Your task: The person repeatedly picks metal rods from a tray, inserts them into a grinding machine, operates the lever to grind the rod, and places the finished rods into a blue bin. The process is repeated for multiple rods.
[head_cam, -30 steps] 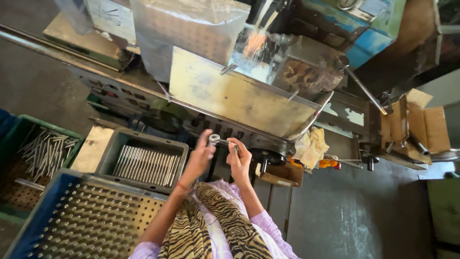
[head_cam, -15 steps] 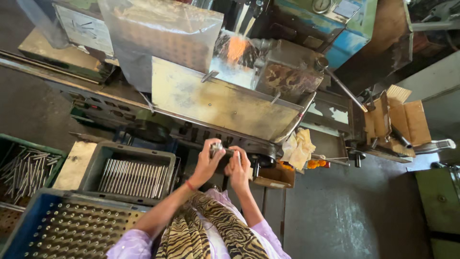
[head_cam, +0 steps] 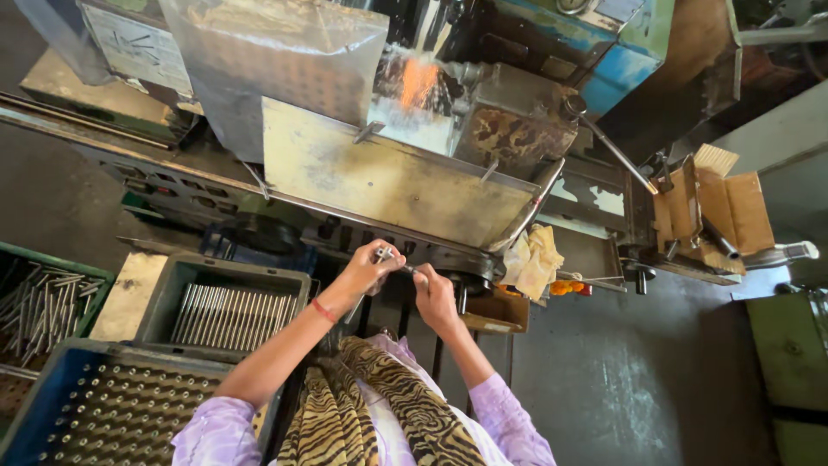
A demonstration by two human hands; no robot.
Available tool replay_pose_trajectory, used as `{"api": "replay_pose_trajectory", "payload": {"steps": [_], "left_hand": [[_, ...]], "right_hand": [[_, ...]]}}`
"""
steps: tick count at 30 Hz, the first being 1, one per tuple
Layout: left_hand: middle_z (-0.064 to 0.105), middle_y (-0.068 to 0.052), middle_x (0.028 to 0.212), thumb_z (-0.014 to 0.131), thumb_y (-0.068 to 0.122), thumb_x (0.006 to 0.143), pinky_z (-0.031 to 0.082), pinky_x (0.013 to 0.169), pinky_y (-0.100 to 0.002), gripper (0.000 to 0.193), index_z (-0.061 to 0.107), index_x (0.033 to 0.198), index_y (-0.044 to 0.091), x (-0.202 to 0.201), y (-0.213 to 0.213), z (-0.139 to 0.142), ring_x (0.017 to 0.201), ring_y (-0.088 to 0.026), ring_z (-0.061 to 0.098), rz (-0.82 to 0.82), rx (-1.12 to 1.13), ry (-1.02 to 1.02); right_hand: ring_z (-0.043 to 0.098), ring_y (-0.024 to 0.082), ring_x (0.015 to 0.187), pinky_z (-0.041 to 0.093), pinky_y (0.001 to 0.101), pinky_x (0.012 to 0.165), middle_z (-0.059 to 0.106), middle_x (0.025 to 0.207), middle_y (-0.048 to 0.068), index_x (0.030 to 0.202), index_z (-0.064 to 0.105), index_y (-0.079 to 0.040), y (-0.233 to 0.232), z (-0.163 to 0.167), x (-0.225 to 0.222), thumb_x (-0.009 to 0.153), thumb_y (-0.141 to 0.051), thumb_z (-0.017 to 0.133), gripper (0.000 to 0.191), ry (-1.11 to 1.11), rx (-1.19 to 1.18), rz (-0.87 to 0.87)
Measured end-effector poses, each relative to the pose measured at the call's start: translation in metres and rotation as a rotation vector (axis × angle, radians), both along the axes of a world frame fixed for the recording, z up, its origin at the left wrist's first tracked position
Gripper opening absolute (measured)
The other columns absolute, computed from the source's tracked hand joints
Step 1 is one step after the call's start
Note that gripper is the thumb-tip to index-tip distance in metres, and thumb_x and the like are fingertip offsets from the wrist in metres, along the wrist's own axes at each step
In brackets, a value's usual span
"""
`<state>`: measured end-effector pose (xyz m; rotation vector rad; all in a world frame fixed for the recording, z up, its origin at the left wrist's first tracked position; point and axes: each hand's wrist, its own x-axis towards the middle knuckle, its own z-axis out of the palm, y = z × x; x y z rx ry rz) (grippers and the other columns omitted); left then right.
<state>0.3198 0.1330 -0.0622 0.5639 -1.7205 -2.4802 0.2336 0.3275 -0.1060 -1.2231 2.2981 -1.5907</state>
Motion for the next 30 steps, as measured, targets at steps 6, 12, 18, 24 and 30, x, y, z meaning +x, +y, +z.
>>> {"api": "replay_pose_trajectory", "payload": {"steps": [6, 12, 18, 24, 30], "left_hand": [[0.045, 0.007, 0.062, 0.077, 0.028, 0.090, 0.019, 0.036, -0.022, 0.022, 0.063, 0.096, 0.012, 0.002, 0.015, 0.030, 0.043, -0.003, 0.034, -0.199, 0.282, -0.193], [0.048, 0.008, 0.070, 0.077, 0.017, 0.093, 0.029, 0.048, -0.020, 0.018, 0.062, 0.100, 0.010, 0.017, 0.046, 0.062, 0.057, -0.001, 0.041, 0.135, -0.078, 0.242], [0.049, 0.009, 0.074, 0.077, 0.013, 0.094, 0.033, 0.053, -0.021, 0.017, 0.061, 0.099, 0.008, 0.022, 0.055, 0.075, 0.064, -0.001, 0.043, 0.126, -0.097, 0.308], [0.049, 0.010, 0.077, 0.076, 0.013, 0.094, 0.033, 0.056, -0.020, 0.019, 0.061, 0.103, 0.008, 0.027, 0.053, 0.093, 0.068, 0.000, 0.042, 0.127, -0.166, 0.396], [0.047, 0.007, 0.065, 0.074, 0.018, 0.095, 0.028, 0.043, -0.021, 0.016, 0.061, 0.098, 0.009, 0.022, 0.037, 0.100, 0.051, -0.001, 0.039, 0.010, -0.098, 0.237]], "right_hand": [[0.063, 0.040, 0.064, 0.049, 0.0443, 0.056, 0.063, 0.073, 0.019, 0.103, 0.059, -0.004, 0.009, 0.015, -0.009, 0.103, -0.024, 0.060, 0.020, 0.341, 0.004, -0.023], [0.062, 0.038, 0.059, 0.047, 0.0438, 0.055, 0.058, 0.065, 0.016, 0.100, 0.064, -0.005, 0.008, 0.037, -0.008, 0.107, -0.039, 0.051, 0.037, 0.416, -0.100, -0.124], [0.063, 0.035, 0.061, 0.048, 0.0414, 0.056, 0.061, 0.069, 0.014, 0.098, 0.066, -0.005, 0.019, 0.056, -0.002, 0.112, -0.043, 0.048, 0.044, 0.443, -0.100, -0.079], [0.063, 0.029, 0.056, 0.047, 0.0389, 0.056, 0.060, 0.065, 0.010, 0.096, 0.069, -0.006, 0.022, 0.069, 0.007, 0.107, -0.042, 0.051, 0.042, 0.383, -0.130, -0.111], [0.064, 0.032, 0.064, 0.049, 0.0389, 0.060, 0.066, 0.073, 0.014, 0.097, 0.068, -0.005, 0.013, 0.104, 0.006, 0.104, -0.033, 0.063, 0.029, 0.394, -0.004, -0.042]]}}
